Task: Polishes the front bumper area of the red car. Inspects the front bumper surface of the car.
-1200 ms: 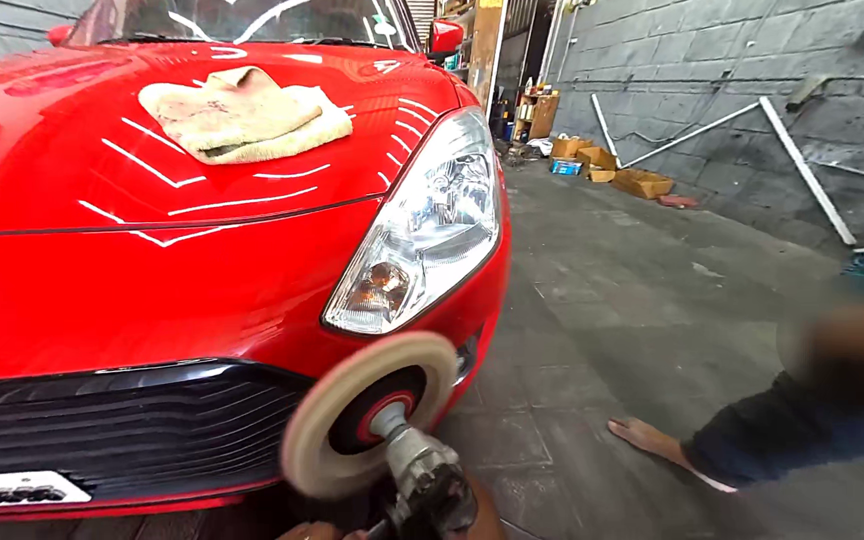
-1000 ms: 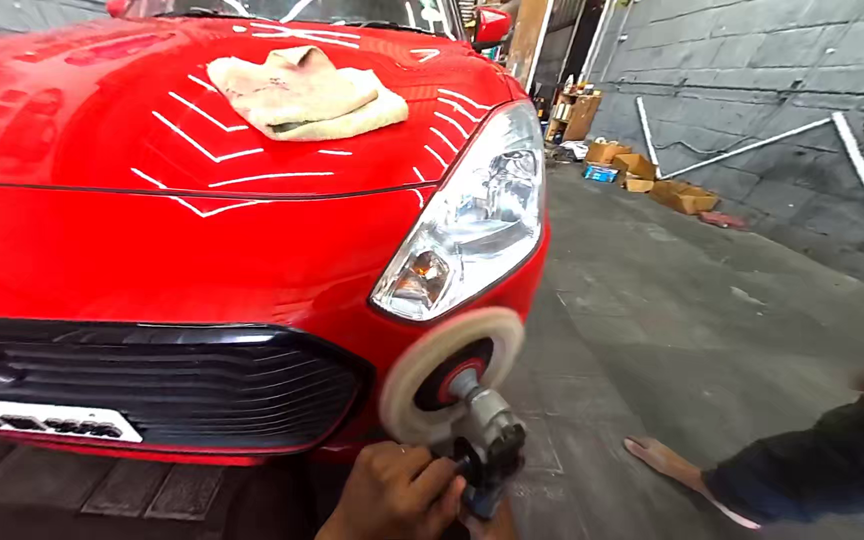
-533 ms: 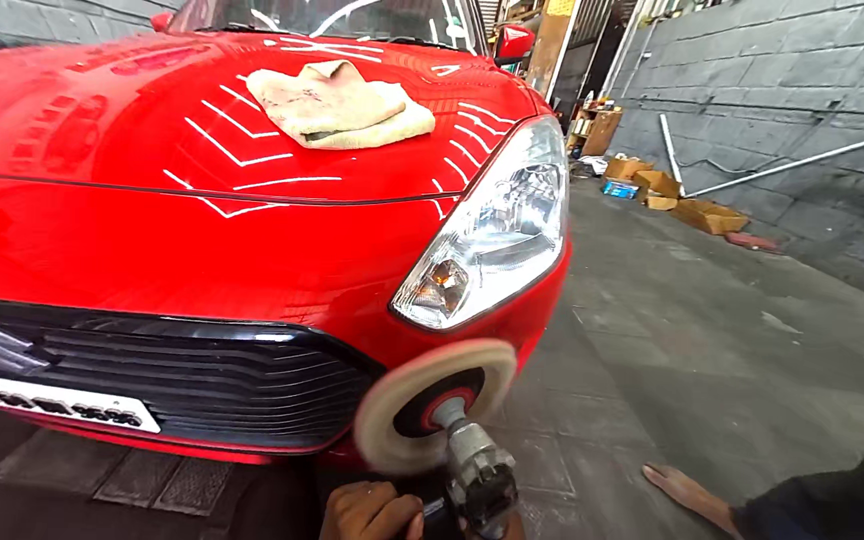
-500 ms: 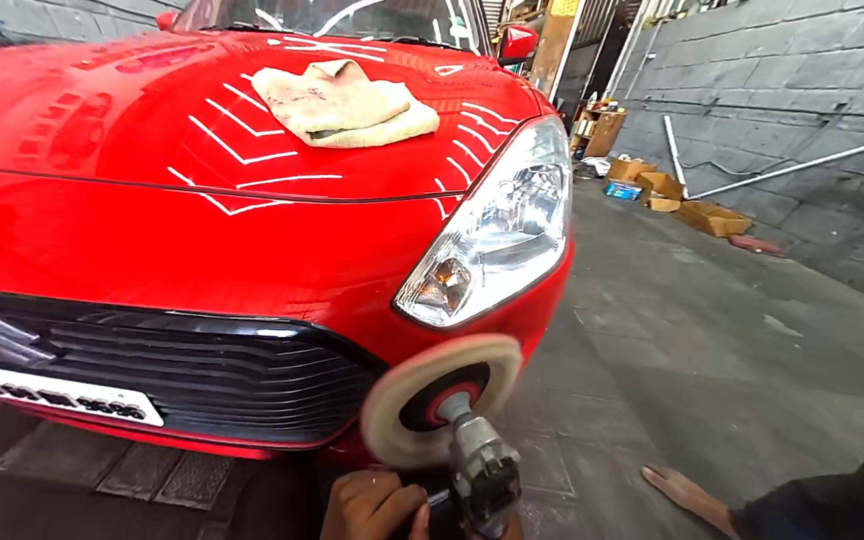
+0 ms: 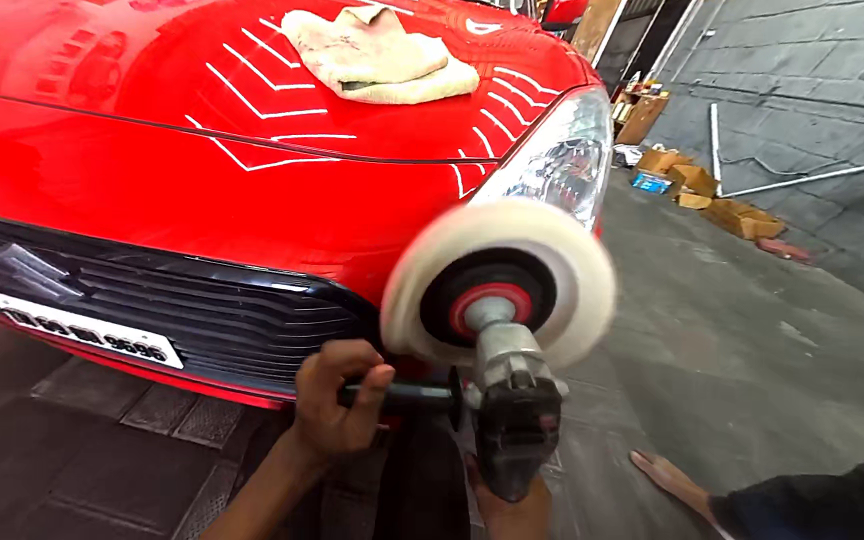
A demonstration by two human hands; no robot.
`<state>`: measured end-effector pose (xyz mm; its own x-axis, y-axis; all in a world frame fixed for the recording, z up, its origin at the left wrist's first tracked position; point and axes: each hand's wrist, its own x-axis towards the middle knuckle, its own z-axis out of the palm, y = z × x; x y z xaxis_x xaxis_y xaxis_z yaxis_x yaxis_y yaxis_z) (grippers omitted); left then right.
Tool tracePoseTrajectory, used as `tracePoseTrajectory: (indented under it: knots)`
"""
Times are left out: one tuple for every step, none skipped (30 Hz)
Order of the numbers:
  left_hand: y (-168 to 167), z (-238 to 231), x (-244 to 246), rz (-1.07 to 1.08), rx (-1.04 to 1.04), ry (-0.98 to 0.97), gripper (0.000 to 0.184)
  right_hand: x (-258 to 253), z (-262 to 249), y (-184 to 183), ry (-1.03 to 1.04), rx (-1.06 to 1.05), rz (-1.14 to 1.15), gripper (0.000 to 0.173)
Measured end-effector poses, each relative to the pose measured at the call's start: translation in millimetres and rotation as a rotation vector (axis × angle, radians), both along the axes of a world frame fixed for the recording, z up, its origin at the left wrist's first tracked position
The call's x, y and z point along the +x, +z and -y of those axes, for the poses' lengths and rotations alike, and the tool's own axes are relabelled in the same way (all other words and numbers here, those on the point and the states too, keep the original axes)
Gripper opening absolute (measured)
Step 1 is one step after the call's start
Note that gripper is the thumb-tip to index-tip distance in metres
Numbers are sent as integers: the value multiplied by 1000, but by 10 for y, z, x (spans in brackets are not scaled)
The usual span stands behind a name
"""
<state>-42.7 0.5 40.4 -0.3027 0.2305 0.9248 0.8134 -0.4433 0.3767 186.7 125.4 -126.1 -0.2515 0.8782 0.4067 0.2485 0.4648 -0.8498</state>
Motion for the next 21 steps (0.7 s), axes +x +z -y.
tracePoseTrajectory:
  knots:
    - [78, 38, -45, 27, 13, 22, 19, -23, 1, 118, -5, 26, -2, 74]
    - [159, 85, -83, 47, 27, 44, 18, -57, 4, 237, -9, 64, -5, 75]
    - [242, 148, -116, 64, 41, 64, 17, -100, 4, 349, -8, 117, -5, 77]
    - [320, 229, -151, 80, 54, 79, 15, -155, 10, 465, -1, 170, -5, 78]
    - [394, 318, -206, 94, 69, 96, 13, -225, 14, 588, 7, 225, 2, 79]
    - [454, 408, -287, 108, 88, 115, 11, -303, 18, 719, 23, 272, 15, 81]
    - [493, 495, -391, 123, 115, 134, 9, -385, 33, 836, 31, 313, 29, 81]
    - [510, 575, -509, 137, 147, 144, 8, -456, 68, 928, 38, 338, 45, 82]
    - [516, 646, -621, 145, 167, 156, 8, -506, 116, 995, 42, 344, 60, 82]
    - [525, 695, -702, 153, 176, 170, 7, -533, 162, 1038, 43, 341, 75, 83]
    - [537, 717, -750, 158, 183, 172, 7, -542, 196, 1058, 43, 336, 86, 84]
    - [541, 723, -765, 156, 189, 164, 8, -531, 223, 1058, 46, 323, 94, 84]
    - [541, 718, -743, 152, 190, 151, 8, -509, 245, 1038, 52, 304, 99, 84]
    - [539, 699, -690, 144, 182, 140, 8, -478, 261, 997, 55, 284, 101, 83]
    - [526, 667, -618, 135, 156, 136, 8, -431, 277, 934, 52, 257, 105, 83]
    - [496, 613, -529, 128, 116, 140, 9, -357, 290, 859, 45, 224, 120, 83]
    - [446, 535, -442, 123, 81, 145, 10, -274, 290, 784, 31, 189, 132, 83]
    - [390, 441, -362, 119, 54, 146, 12, -198, 273, 703, 9, 167, 139, 83]
    - [323, 344, -281, 123, 34, 134, 13, -123, 243, 610, -14, 153, 143, 82]
    - [250, 248, -193, 134, 20, 108, 13, -43, 206, 508, -30, 143, 144, 80]
    - [180, 156, -103, 147, 4, 66, 14, 40, 170, 402, -38, 118, 144, 78]
